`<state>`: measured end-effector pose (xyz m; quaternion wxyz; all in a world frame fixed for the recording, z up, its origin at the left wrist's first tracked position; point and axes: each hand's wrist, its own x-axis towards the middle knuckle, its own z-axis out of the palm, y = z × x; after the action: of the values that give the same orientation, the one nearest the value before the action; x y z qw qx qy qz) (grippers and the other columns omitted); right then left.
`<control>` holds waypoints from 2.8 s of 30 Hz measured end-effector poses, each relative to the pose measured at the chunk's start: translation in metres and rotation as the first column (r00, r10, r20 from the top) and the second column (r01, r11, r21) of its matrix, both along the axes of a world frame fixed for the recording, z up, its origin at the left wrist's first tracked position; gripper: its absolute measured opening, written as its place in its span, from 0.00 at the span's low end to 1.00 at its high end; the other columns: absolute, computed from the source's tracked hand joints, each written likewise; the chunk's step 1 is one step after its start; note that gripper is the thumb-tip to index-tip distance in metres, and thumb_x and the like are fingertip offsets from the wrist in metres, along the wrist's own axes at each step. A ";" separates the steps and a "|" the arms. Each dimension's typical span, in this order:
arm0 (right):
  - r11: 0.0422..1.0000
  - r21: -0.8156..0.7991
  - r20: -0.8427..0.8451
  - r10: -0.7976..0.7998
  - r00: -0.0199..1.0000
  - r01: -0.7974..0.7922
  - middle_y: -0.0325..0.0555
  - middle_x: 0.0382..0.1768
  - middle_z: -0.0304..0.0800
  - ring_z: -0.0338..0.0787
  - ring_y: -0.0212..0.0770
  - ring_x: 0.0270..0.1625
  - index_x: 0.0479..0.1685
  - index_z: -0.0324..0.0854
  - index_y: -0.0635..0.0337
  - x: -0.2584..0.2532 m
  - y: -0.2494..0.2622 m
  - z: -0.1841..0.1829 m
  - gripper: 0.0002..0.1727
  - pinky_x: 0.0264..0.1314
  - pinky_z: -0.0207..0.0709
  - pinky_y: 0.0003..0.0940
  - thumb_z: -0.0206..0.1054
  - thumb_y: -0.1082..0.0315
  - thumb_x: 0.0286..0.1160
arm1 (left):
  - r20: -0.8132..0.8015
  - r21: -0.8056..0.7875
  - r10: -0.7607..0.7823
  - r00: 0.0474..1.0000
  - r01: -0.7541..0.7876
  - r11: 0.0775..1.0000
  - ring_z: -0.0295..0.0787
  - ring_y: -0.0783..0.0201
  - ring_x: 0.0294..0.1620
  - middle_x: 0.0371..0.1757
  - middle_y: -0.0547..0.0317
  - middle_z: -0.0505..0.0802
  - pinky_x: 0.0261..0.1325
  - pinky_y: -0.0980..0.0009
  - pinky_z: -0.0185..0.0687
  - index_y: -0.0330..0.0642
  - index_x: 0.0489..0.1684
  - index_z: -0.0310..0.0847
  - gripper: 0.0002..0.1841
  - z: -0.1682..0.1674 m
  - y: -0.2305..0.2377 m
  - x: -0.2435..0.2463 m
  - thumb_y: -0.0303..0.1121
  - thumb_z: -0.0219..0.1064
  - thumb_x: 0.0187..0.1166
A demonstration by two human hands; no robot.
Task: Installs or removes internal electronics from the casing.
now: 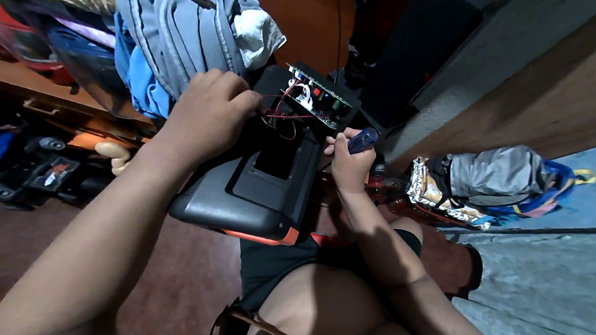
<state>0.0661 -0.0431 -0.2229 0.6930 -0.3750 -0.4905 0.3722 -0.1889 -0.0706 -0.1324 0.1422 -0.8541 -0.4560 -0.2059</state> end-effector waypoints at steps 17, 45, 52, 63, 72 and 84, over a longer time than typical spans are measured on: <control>0.949 -0.270 0.041 0.177 0.983 -0.160 0.53 0.31 0.95 0.89 0.37 0.18 0.46 0.74 0.66 0.004 -0.019 0.021 0.07 0.18 0.83 0.28 0.68 0.78 0.76 | 0.166 -0.194 0.080 0.983 -0.047 0.980 0.92 0.40 0.41 0.40 0.43 0.93 0.49 0.34 0.81 0.39 0.57 0.83 0.11 0.010 -0.007 0.003 0.31 0.58 0.86; 0.916 -0.367 -0.130 0.123 0.984 -0.163 0.55 0.32 0.94 0.84 0.34 0.14 0.47 0.71 0.66 -0.005 -0.032 0.037 0.05 0.16 0.77 0.23 0.61 0.81 0.81 | 0.555 -0.497 0.417 0.720 -0.115 0.860 0.84 0.77 0.28 0.31 0.68 0.91 0.34 0.72 0.82 0.48 0.41 0.85 0.03 0.026 -0.004 0.035 0.33 0.68 0.78; 0.917 -0.355 -0.034 0.180 0.983 -0.180 0.50 0.37 0.96 0.84 0.31 0.16 0.48 0.73 0.61 0.003 -0.038 0.036 0.03 0.17 0.75 0.21 0.62 0.76 0.84 | 0.517 -0.483 0.381 0.766 -0.106 0.869 0.84 0.78 0.28 0.30 0.70 0.90 0.34 0.71 0.81 0.50 0.40 0.85 0.04 0.027 -0.007 0.039 0.34 0.66 0.76; 0.973 -0.199 0.237 0.164 0.958 -0.117 0.47 0.33 0.91 0.89 0.38 0.22 0.55 0.77 0.61 -0.002 -0.028 0.008 0.12 0.21 0.86 0.33 0.69 0.71 0.76 | 0.542 -0.431 0.351 0.763 -0.106 0.896 0.86 0.79 0.32 0.37 0.68 0.92 0.38 0.72 0.85 0.49 0.47 0.87 0.08 0.009 -0.015 0.020 0.38 0.65 0.79; 0.969 0.246 0.474 -0.132 0.870 0.013 0.45 0.31 0.92 0.91 0.37 0.30 0.45 0.86 0.63 0.002 -0.002 -0.021 0.14 0.30 0.88 0.35 0.77 0.74 0.58 | 0.501 -0.441 0.376 0.780 -0.144 0.886 0.85 0.77 0.30 0.36 0.68 0.91 0.34 0.73 0.84 0.50 0.52 0.85 0.12 -0.010 -0.021 0.003 0.43 0.63 0.81; 0.941 0.278 0.523 0.022 0.852 -0.195 0.48 0.38 0.94 0.93 0.37 0.37 0.46 0.87 0.65 0.024 0.025 -0.026 0.14 0.41 0.90 0.34 0.77 0.76 0.60 | 0.425 -0.422 0.348 0.836 -0.157 0.893 0.86 0.75 0.30 0.34 0.70 0.91 0.33 0.69 0.84 0.52 0.45 0.87 0.14 -0.015 -0.041 0.009 0.49 0.63 0.79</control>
<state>0.0898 -0.0178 -0.2489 0.5665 -0.3139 -0.7315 0.2133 -0.1804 -0.1117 -0.1471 -0.1154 -0.7157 -0.6178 -0.3046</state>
